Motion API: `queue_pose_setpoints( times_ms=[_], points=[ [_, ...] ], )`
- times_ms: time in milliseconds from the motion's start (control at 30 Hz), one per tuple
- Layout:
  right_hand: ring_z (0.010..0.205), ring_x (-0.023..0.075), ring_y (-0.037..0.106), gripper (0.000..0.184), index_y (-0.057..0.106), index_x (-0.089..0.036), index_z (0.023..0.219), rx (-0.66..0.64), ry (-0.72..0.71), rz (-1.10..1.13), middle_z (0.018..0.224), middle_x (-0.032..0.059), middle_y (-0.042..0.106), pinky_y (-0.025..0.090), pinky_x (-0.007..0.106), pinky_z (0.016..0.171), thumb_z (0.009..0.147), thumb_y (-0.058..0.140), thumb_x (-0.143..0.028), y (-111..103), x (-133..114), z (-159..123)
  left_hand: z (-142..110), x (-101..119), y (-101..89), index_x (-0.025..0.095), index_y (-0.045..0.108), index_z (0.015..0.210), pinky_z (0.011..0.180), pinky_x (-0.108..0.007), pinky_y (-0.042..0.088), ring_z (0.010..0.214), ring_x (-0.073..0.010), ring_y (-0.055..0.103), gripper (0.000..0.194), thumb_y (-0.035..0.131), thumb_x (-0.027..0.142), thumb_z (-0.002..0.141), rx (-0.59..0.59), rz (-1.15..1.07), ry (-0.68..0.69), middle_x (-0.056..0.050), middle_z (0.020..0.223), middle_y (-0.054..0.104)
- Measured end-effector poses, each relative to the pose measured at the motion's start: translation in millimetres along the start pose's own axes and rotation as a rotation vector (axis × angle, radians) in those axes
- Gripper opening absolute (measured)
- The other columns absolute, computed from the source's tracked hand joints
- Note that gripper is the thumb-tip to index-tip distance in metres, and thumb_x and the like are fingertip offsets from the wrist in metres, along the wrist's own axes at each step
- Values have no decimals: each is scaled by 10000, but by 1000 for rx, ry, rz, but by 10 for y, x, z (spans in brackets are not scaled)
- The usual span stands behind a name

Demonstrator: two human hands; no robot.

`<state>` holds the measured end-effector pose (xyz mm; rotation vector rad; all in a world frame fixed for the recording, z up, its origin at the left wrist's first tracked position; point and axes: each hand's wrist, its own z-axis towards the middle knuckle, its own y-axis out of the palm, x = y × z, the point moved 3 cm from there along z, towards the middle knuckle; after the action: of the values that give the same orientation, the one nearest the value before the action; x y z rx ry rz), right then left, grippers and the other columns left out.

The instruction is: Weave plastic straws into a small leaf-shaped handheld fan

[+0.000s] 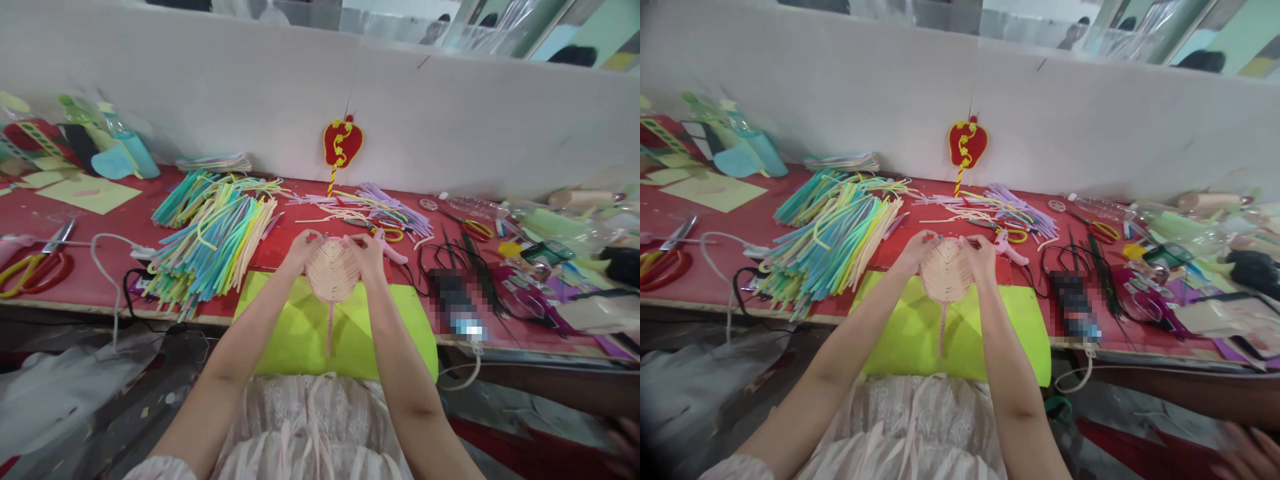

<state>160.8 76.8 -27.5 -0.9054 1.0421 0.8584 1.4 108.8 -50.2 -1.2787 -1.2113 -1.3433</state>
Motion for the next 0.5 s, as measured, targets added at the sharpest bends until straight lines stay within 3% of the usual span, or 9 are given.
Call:
queue_pose_setpoints(
  times_ms=[100, 267, 500],
  points=[
    [672, 183, 591, 261, 623, -183, 685, -39, 51, 13, 671, 43, 661, 445, 324, 673, 638, 618, -440, 54, 115, 55, 64, -96, -55, 183, 541, 762, 534, -246, 413, 539, -115, 519, 167, 626, 280, 657, 37, 61, -3, 6, 637, 574],
    [681, 164, 588, 297, 636, -176, 729, -70, 79, 27, 715, 34, 666, 441, 309, 693, 618, 627, -451, 207, 379, 53, 132, -207, -162, 169, 542, 739, 640, -261, 437, 662, -124, 554, 154, 636, 240, 640, 106, 152, 151, -7, 742, 594],
    [729, 174, 596, 317, 649, -173, 771, -116, 92, 50, 756, 43, 676, 441, 322, 722, 628, 611, -453, 250, 593, 41, 176, -316, -198, 169, 570, 780, 653, -265, 443, 684, -131, 558, 186, 649, 250, 632, 76, 175, 135, -14, 751, 606]
  ],
)
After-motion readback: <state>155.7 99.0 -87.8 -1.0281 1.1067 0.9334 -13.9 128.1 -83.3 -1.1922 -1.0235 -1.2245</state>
